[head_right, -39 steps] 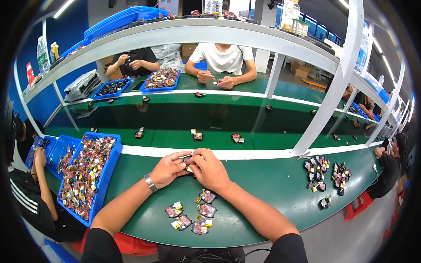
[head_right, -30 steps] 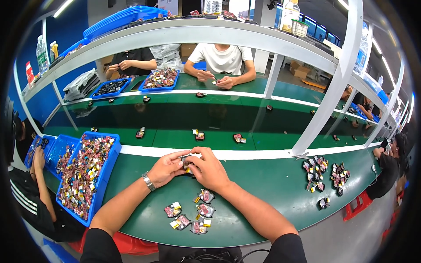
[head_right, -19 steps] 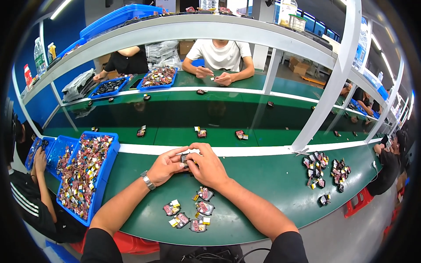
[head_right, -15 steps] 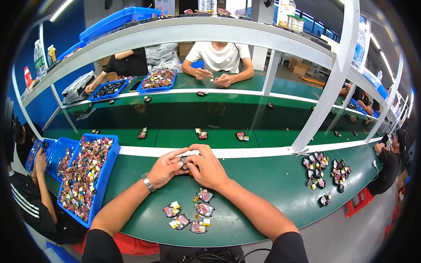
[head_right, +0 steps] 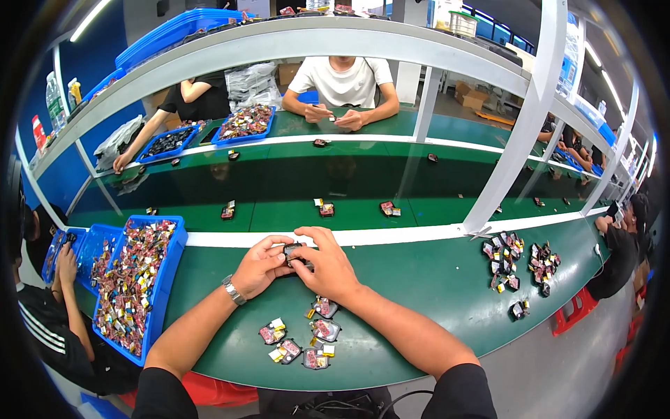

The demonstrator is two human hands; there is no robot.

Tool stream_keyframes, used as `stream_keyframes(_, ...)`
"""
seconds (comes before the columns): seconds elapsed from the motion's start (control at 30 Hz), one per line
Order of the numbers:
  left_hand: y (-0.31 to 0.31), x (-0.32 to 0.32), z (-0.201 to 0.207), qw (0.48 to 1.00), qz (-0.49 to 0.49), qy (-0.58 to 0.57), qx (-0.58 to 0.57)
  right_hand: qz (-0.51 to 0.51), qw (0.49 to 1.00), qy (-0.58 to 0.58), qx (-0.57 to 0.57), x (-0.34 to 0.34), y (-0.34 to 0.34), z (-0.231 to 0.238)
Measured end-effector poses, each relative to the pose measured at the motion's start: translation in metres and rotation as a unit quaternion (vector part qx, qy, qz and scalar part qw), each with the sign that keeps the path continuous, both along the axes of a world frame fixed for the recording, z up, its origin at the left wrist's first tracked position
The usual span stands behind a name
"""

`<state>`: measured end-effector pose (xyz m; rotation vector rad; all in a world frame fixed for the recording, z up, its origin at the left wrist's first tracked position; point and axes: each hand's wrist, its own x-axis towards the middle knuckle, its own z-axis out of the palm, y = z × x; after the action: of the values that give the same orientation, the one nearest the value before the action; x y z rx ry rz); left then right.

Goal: Manually assemble or inspect small electronic components on a factory conveyor belt.

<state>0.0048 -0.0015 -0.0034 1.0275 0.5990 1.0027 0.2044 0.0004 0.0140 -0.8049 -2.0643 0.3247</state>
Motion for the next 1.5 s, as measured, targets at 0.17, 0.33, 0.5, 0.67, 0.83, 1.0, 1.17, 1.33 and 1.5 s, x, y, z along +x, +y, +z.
stream_keyframes(0.17,0.001,-0.003,-0.003,1.000,-0.024,-0.012,0.001,-0.021,0.999,0.010,0.035,-0.005,-0.004,0.001)
stream_keyframes(0.33,0.001,-0.002,-0.007,1.000,-0.012,-0.021,-0.004,-0.024,0.998,0.002,0.056,-0.006,-0.006,0.001)
stream_keyframes(0.5,0.002,-0.002,-0.006,1.000,-0.012,-0.019,-0.002,-0.014,0.998,0.007,0.055,-0.005,-0.007,0.001)
stream_keyframes(0.67,-0.001,0.001,-0.004,1.000,-0.003,-0.014,-0.003,-0.012,0.996,-0.020,0.088,-0.005,-0.006,0.002)
stream_keyframes(0.83,0.000,-0.002,-0.006,1.000,-0.010,-0.026,0.004,-0.009,0.995,-0.017,0.095,-0.006,-0.007,0.004)
stream_keyframes(1.0,0.000,0.001,-0.005,0.999,-0.011,-0.035,0.024,-0.016,0.998,0.040,0.034,-0.008,-0.008,0.000)
stream_keyframes(1.17,-0.002,0.004,-0.005,0.999,-0.001,-0.030,0.025,-0.035,0.997,0.072,0.022,-0.010,-0.009,-0.004)
stream_keyframes(1.33,-0.003,0.005,-0.004,0.999,0.006,-0.020,0.038,-0.024,0.997,0.074,-0.004,-0.010,-0.011,-0.003)
stream_keyframes(1.5,0.002,0.002,-0.007,0.997,0.013,-0.059,0.049,-0.034,0.997,0.063,0.037,-0.012,-0.010,0.002)
